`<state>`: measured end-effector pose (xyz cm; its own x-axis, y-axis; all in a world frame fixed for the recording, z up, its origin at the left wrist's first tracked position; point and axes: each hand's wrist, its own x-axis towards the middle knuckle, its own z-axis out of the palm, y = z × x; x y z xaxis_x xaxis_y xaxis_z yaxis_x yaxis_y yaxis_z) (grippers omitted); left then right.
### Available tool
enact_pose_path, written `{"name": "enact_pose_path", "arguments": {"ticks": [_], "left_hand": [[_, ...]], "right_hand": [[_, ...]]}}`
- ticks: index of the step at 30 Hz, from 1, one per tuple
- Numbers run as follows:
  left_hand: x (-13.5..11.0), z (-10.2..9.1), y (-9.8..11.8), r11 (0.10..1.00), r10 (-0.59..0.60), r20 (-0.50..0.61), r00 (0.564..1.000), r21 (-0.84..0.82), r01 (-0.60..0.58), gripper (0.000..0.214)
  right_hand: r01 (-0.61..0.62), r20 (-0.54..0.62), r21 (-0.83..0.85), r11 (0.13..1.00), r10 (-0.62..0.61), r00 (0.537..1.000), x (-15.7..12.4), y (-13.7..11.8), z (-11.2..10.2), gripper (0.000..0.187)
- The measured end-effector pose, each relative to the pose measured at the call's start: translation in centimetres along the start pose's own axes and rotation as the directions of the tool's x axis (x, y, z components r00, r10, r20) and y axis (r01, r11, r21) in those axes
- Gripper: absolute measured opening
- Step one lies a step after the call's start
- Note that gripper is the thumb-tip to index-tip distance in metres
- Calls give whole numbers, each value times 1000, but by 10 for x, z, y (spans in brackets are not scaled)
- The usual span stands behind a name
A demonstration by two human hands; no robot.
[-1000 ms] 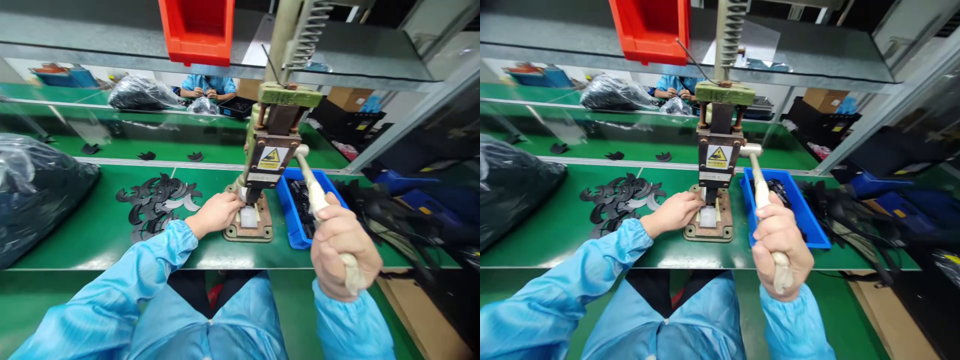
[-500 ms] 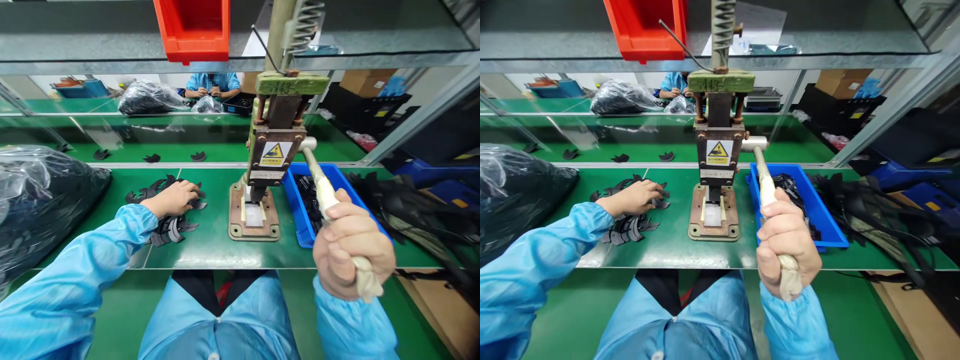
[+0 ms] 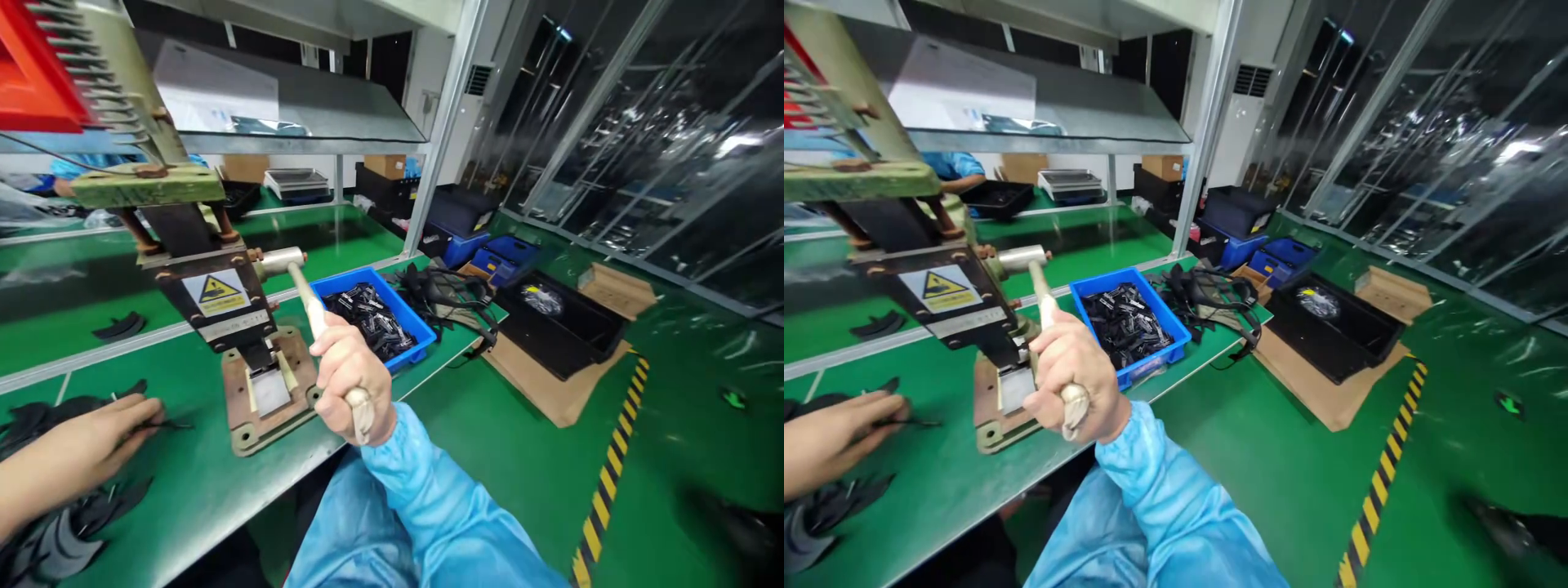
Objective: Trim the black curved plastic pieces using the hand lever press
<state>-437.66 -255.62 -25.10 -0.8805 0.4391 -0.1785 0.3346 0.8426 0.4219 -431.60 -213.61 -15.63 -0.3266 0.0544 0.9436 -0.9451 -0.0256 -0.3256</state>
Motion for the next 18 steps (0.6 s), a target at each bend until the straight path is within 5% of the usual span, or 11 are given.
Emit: {"name": "enact_pose_path", "arguments": {"ticks": [5, 10, 18], "left_hand": [[9, 23, 55, 985, -90, -86, 992, -158, 76, 37], [15, 46, 83, 874, -245, -201, 948, -470, 126, 58], [7, 42, 102, 696, -216, -58, 975, -709, 112, 54]], "right_hand": [[-3, 34, 0, 1000, 3, 999, 2, -2, -3, 22], [-10, 49, 35, 999, 8, 999, 2, 0, -5, 17], [-82, 34, -5, 997, 83, 996, -1, 0, -3, 13]]}}
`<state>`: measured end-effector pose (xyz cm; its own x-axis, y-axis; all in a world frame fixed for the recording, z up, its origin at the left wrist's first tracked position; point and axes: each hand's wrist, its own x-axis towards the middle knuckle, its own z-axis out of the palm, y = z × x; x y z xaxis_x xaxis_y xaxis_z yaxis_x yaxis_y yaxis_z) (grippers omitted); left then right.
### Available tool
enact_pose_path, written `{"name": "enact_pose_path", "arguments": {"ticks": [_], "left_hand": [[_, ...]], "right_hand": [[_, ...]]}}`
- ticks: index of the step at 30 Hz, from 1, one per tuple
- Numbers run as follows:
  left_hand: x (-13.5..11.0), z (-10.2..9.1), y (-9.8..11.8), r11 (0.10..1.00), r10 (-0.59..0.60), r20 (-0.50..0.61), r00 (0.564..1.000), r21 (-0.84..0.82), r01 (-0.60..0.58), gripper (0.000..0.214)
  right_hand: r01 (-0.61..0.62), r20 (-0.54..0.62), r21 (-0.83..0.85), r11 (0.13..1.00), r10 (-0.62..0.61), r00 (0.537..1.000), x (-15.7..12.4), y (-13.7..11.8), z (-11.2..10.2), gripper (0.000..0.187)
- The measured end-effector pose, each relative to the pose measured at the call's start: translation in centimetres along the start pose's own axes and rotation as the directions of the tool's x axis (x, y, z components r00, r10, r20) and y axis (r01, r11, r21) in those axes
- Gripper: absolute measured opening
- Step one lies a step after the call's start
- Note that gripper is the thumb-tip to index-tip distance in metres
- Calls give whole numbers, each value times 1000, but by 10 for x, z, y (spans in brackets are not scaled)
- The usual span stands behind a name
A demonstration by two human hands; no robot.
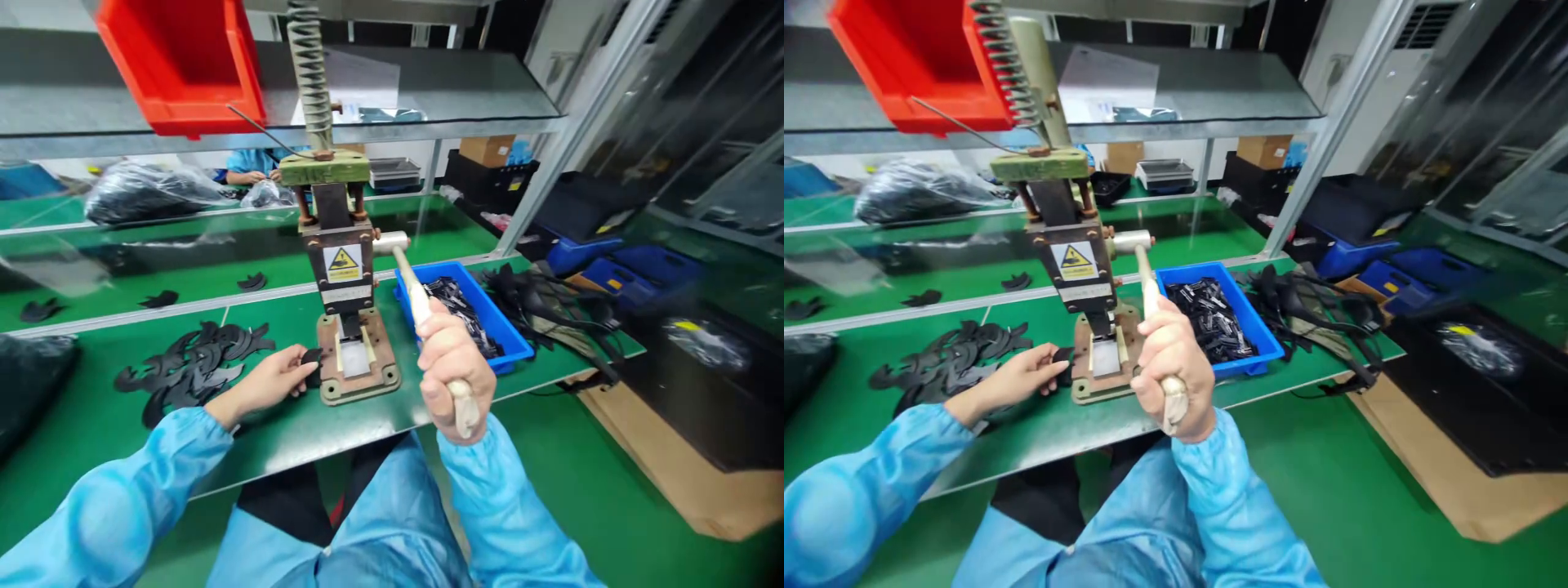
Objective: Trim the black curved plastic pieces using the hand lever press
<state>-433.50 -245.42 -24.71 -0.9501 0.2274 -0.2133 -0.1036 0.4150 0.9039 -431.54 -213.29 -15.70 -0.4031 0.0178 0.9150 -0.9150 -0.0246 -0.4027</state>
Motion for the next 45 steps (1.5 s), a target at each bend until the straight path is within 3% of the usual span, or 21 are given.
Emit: {"name": "enact_pose_path", "arguments": {"ticks": [5, 12, 17, 23, 32, 45], "left_hand": [[17, -5, 29, 997, 45, -10, 999, -64, -45, 47], [56, 19, 57, 986, -43, 111, 993, -155, 60, 36], [63, 17, 73, 988, -147, 158, 976, -19, 152, 30], [72, 14, 96, 942, -333, 126, 934, 79, 325, 28], [78, 19, 100, 860, -510, 126, 851, 66, 506, 21], [57, 22, 90, 889, -457, 84, 886, 1, 458, 25]], "right_hand": [[34, -31, -27, 999, -34, 999, 1, 1, 2, 18], [-4, -40, -66, 998, 1, 999, 1, 0, 3, 21], [8, -49, -67, 998, -11, 999, 2, 0, 4, 24], [12, -76, -55, 998, -16, 997, 1, 1, 6, 24], [5, -76, -46, 999, -9, 997, 1, 0, 6, 25], [3, -5, -54, 999, -4, 1000, 3, -1, 0, 17]]}}
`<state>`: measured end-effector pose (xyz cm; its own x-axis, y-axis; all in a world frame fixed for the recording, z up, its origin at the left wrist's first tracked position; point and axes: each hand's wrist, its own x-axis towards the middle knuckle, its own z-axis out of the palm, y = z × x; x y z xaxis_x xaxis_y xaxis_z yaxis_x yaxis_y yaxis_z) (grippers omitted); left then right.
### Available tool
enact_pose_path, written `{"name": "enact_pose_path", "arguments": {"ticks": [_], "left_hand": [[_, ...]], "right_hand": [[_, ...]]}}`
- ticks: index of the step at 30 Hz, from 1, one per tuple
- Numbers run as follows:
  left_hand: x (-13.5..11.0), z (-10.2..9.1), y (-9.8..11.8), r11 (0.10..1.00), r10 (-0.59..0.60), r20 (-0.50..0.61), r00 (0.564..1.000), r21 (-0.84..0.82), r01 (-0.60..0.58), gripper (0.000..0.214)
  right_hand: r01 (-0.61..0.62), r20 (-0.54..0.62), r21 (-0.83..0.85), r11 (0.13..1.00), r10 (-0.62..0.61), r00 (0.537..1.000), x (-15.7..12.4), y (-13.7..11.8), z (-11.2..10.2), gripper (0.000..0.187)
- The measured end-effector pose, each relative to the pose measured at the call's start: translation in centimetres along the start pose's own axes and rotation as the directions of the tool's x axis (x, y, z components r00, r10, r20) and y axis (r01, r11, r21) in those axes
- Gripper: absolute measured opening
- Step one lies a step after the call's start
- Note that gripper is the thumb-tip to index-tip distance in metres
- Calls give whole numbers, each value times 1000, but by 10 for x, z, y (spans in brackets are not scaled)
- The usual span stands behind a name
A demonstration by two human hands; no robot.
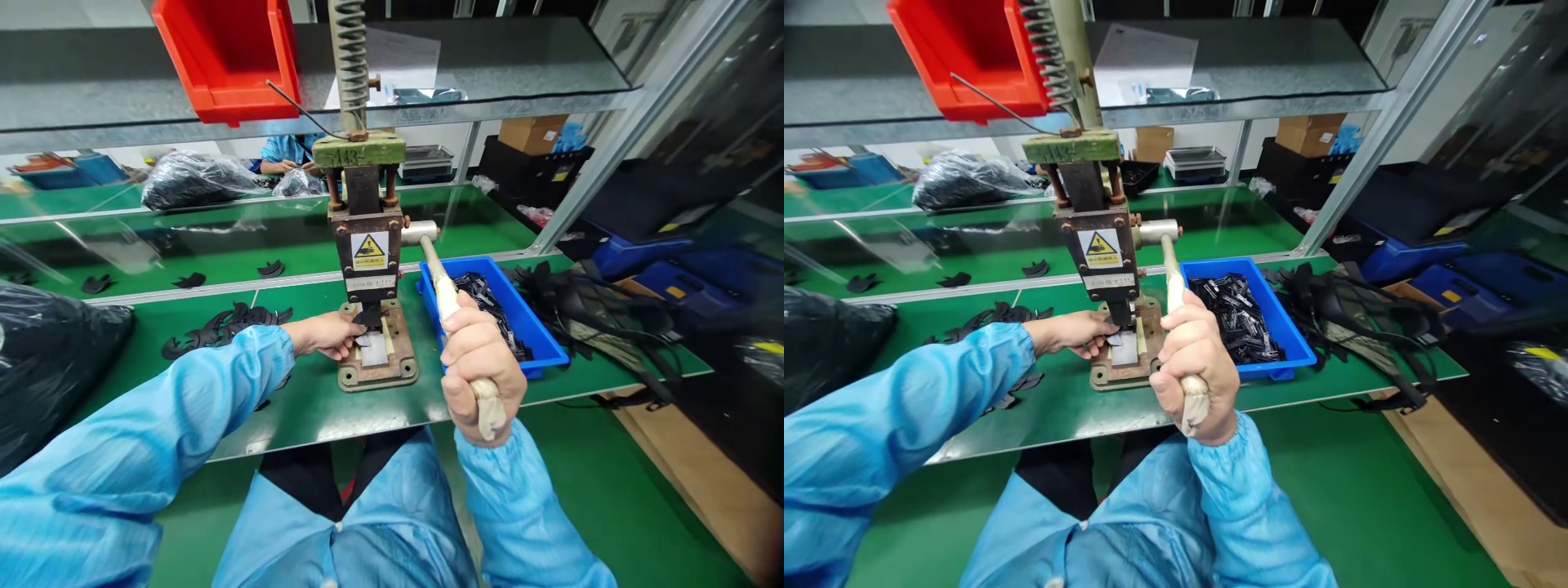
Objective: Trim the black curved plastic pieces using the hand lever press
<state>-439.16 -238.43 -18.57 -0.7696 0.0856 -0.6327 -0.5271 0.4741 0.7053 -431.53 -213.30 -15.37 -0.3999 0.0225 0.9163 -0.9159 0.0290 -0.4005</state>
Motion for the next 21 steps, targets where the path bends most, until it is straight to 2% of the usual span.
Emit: {"name": "enact_pose_path", "arguments": {"ticks": [3, 7, 14, 17, 19, 21], "left_hand": [[3, 4, -1, 1000, -11, -59, 998, -11, 10, 32], [6, 9, -5, 998, -30, -56, 998, -55, 27, 37], [-5, 15, -3, 993, -31, -85, 996, -115, 21, 32], [-16, 11, -4, 976, 128, -36, 991, -175, -132, 29], [-24, 0, -11, 947, 283, 53, 958, -174, -270, 25], [-30, -20, -24, 928, 373, 98, 923, -62, -368, 30]], "right_hand": [[1, -25, 13, 1000, -1, 1000, 0, 0, 3, 18], [13, -53, 10, 1000, -12, 999, -1, 1, 5, 20], [12, -6, 8, 1000, -12, 1000, 0, 1, 0, 16], [22, 3, 21, 1000, -22, 1000, 2, 0, 0, 14], [31, -9, 26, 999, -31, 999, 3, 0, 2, 15], [37, -28, 20, 999, -37, 999, 4, 0, 3, 16]]}}
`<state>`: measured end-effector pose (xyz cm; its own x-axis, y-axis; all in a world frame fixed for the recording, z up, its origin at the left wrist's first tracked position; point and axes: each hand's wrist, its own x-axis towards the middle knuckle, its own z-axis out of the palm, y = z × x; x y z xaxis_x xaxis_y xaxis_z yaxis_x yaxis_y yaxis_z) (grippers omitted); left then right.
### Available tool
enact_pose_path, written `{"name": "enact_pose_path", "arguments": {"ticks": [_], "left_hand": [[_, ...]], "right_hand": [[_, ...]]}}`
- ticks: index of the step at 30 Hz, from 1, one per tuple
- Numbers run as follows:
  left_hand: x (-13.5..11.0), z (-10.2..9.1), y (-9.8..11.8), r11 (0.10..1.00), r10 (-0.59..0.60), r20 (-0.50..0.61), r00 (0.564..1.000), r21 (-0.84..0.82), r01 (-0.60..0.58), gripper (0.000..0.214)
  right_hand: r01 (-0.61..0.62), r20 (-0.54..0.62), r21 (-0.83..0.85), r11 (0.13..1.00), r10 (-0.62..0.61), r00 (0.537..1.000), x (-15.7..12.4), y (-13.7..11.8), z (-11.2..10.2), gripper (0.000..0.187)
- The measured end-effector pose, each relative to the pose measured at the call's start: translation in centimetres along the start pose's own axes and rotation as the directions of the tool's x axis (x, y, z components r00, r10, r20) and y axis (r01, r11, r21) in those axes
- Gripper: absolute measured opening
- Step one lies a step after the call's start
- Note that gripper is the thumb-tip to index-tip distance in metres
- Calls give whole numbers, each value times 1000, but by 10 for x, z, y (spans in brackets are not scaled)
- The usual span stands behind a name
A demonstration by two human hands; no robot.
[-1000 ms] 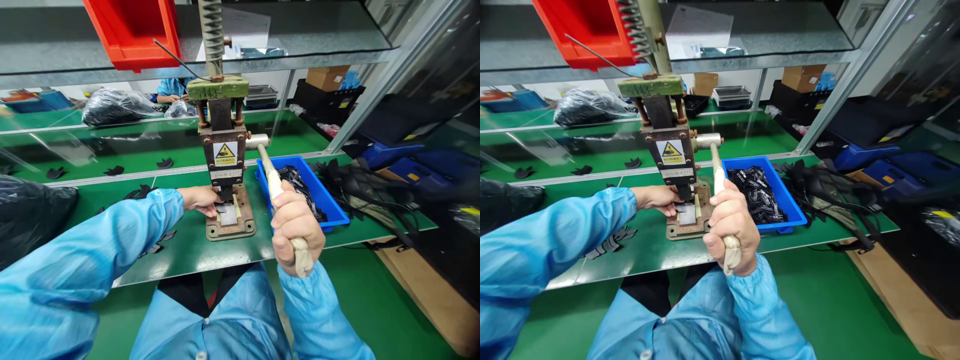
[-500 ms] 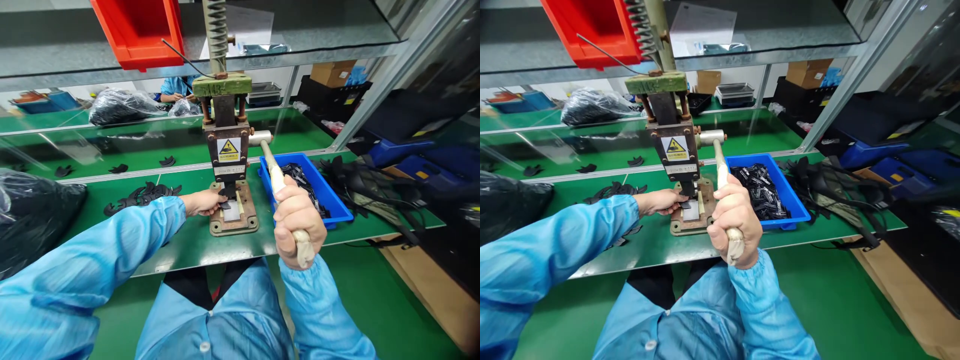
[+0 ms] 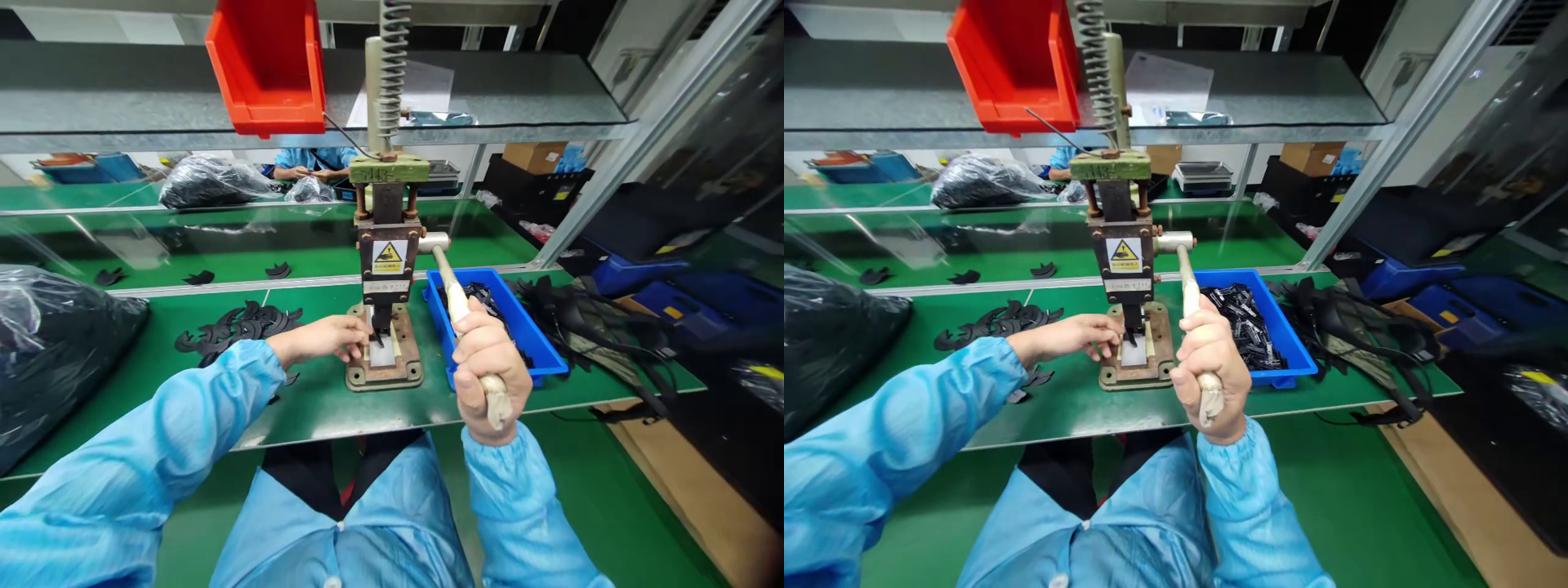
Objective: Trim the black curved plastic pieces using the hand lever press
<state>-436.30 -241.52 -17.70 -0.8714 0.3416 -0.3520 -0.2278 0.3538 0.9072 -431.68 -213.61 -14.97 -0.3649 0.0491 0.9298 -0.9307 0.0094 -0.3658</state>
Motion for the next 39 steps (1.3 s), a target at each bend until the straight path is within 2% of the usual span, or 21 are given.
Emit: {"name": "enact_pose_path", "arguments": {"ticks": [2, 5, 8, 10, 12, 15, 20, 26, 28, 30, 32, 34, 36, 37, 39], "left_hand": [[-14, -27, -13, 969, 77, -73, 994, 241, -57, 37], [-39, -72, -39, 798, 199, -191, 961, 601, -46, 38], [-68, -103, -66, 623, 195, -127, 973, 782, -23, 36], [-85, -110, -80, 521, 175, -71, 982, 853, -31, 35], [-95, -108, -90, 423, 161, -61, 985, 906, -13, 38], [-96, -102, -98, 337, 140, -61, 988, 941, 10, 37], [-80, -101, -103, 437, 163, -3, 987, 897, -69, 25], [-65, -98, -104, 544, 139, -22, 990, 837, -58, 13], [-61, -97, -102, 556, 133, -24, 991, 829, -55, 12], [-59, -99, -99, 552, 182, -31, 983, 831, -76, 11], [-57, -102, -94, 547, 302, -49, 952, 827, -131, 13], [-57, -102, -91, 542, 456, -94, 885, 818, -193, 16], [-59, -99, -89, 527, 562, -131, 817, 818, -231, 18], [-60, -97, -90, 517, 580, -127, 805, 821, -242, 19], [-60, -92, -93, 499, 562, -102, 821, 833, -238, 19]], "right_hand": [[2, -14, -8, 1000, -3, 1000, 1, 0, 1, 17], [-7, -32, -5, 1000, 6, 999, 3, 0, 3, 18], [-4, -68, -12, 1000, 3, 998, 3, 5, 4, 20], [36, -112, -19, 999, -37, 993, 3, 12, 6, 26], [85, -168, -19, 996, -87, 982, 4, 18, 10, 36], [125, -227, -22, 992, -127, 966, 5, 25, 14, 51], [133, -254, -42, 990, -139, 957, 5, 28, 13, 61], [133, -266, -52, 990, -142, 953, 4, 33, 12, 67], [147, -268, -49, 988, -155, 951, 5, 34, 12, 68], [151, -261, -43, 988, -157, 952, 5, 33, 13, 68], [144, -268, -44, 989, -151, 952, 6, 33, 13, 67], [139, -274, -43, 989, -146, 951, 6, 32, 13, 65], [139, -281, -40, 989, -145, 949, 5, 33, 13, 66], [147, -278, -39, 988, -152, 948, 5, 34, 13, 66], [156, -274, -48, 987, -163, 948, 5, 35, 12, 67]]}}
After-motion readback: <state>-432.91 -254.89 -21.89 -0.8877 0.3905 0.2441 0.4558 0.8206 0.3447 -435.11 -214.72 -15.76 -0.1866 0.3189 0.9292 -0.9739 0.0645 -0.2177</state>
